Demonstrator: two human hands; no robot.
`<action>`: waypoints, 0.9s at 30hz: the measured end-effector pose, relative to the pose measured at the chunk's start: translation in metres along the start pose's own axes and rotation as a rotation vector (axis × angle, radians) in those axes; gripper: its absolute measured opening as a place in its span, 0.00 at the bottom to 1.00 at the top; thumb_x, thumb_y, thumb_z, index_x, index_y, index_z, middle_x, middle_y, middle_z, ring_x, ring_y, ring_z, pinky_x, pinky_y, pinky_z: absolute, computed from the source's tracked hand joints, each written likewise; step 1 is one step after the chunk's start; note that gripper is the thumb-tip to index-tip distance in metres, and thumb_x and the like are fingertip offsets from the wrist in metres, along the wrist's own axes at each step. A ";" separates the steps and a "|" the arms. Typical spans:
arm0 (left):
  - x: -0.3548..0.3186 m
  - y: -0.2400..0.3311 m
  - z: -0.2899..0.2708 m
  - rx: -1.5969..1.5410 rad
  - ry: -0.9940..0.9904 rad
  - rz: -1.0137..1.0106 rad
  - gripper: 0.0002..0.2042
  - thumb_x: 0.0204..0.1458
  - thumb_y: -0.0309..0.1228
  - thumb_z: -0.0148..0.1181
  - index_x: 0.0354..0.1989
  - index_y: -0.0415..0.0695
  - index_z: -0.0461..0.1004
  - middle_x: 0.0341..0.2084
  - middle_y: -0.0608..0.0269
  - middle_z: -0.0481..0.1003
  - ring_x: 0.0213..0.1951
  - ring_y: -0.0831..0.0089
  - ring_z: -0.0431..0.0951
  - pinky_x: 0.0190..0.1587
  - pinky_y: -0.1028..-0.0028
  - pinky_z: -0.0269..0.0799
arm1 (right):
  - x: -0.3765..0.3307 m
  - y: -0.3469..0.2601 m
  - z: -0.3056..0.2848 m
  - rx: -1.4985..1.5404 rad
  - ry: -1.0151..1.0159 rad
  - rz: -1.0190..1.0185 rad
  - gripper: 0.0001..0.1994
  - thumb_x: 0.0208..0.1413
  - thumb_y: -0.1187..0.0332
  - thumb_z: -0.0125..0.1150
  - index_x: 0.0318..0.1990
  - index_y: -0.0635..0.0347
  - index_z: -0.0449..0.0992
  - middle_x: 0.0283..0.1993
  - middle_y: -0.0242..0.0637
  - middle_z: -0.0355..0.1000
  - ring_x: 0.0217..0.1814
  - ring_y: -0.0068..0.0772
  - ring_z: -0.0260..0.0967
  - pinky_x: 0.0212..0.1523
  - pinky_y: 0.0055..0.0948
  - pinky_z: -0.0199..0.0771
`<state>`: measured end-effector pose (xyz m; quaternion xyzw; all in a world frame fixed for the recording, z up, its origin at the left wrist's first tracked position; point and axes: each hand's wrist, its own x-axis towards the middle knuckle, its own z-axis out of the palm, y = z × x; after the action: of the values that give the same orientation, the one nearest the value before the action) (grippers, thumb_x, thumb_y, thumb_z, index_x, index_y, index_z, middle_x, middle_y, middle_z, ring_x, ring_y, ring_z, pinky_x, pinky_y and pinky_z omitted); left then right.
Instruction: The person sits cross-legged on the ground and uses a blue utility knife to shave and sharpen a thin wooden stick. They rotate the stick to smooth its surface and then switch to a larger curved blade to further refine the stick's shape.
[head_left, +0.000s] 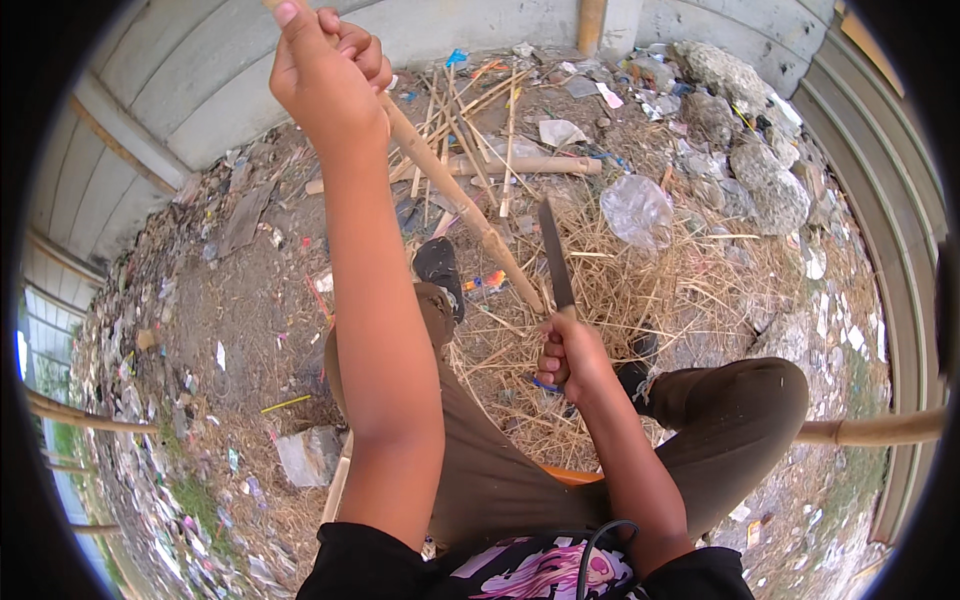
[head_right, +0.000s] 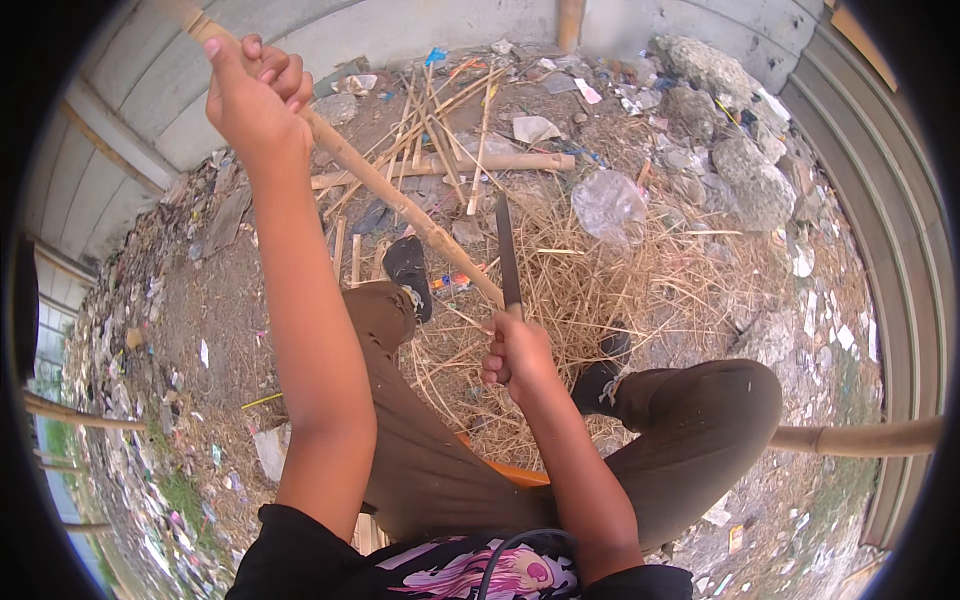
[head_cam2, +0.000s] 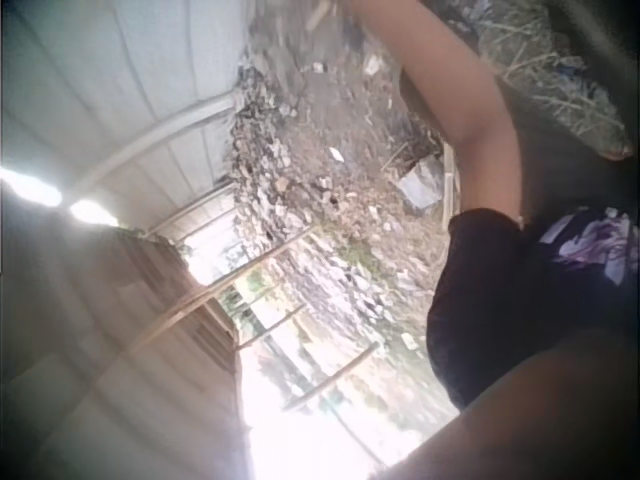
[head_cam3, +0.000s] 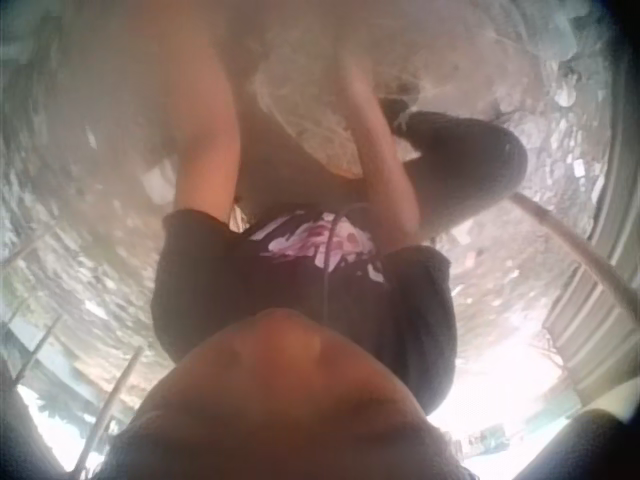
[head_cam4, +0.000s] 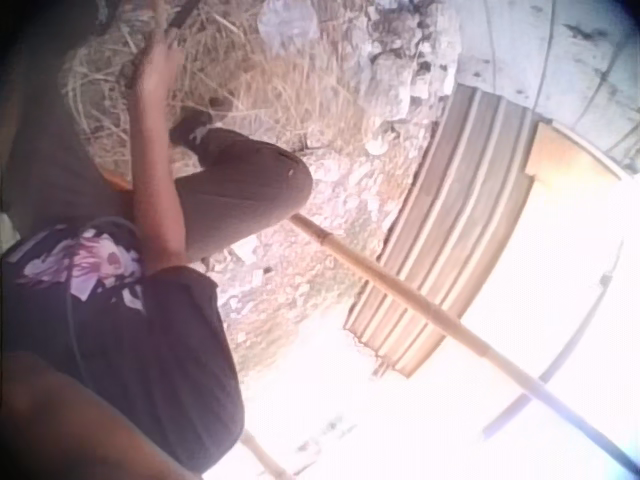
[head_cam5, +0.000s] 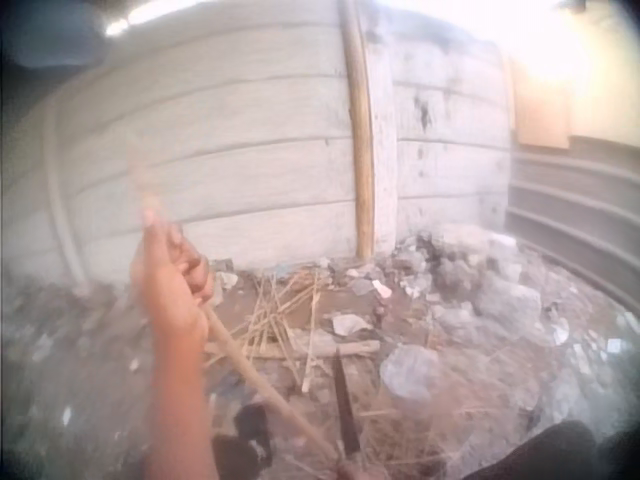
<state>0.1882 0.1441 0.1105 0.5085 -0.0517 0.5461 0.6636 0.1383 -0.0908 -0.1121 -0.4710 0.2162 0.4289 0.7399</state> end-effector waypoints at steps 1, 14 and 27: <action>-0.006 0.004 0.005 -0.014 -0.010 -0.006 0.21 0.68 0.48 0.46 0.32 0.41 0.61 0.16 0.70 0.53 0.15 0.82 0.47 0.18 0.78 0.43 | -0.016 -0.008 0.009 -0.038 0.016 -0.187 0.11 0.55 0.71 0.56 0.25 0.54 0.61 0.14 0.24 0.53 0.14 0.21 0.53 0.17 0.29 0.56; -0.042 0.028 0.034 -0.158 -0.311 -0.091 0.24 0.66 0.55 0.47 0.29 0.46 0.61 0.13 0.73 0.50 0.14 0.84 0.44 0.17 0.78 0.39 | -0.081 -0.019 -0.034 -0.414 0.184 -0.426 0.10 0.57 0.70 0.55 0.25 0.60 0.66 0.13 0.30 0.58 0.10 0.25 0.58 0.11 0.29 0.59; -0.045 0.037 0.031 -0.278 -0.403 -0.216 0.26 0.64 0.59 0.44 0.25 0.50 0.57 0.12 0.76 0.47 0.12 0.84 0.40 0.15 0.77 0.35 | -0.040 0.037 -0.042 -0.713 0.192 -0.714 0.13 0.53 0.70 0.59 0.19 0.62 0.66 0.15 0.32 0.64 0.19 0.18 0.58 0.21 0.29 0.61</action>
<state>0.1568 0.0872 0.1199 0.5135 -0.2027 0.3474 0.7579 0.0892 -0.1380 -0.1211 -0.7759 -0.0509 0.1512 0.6104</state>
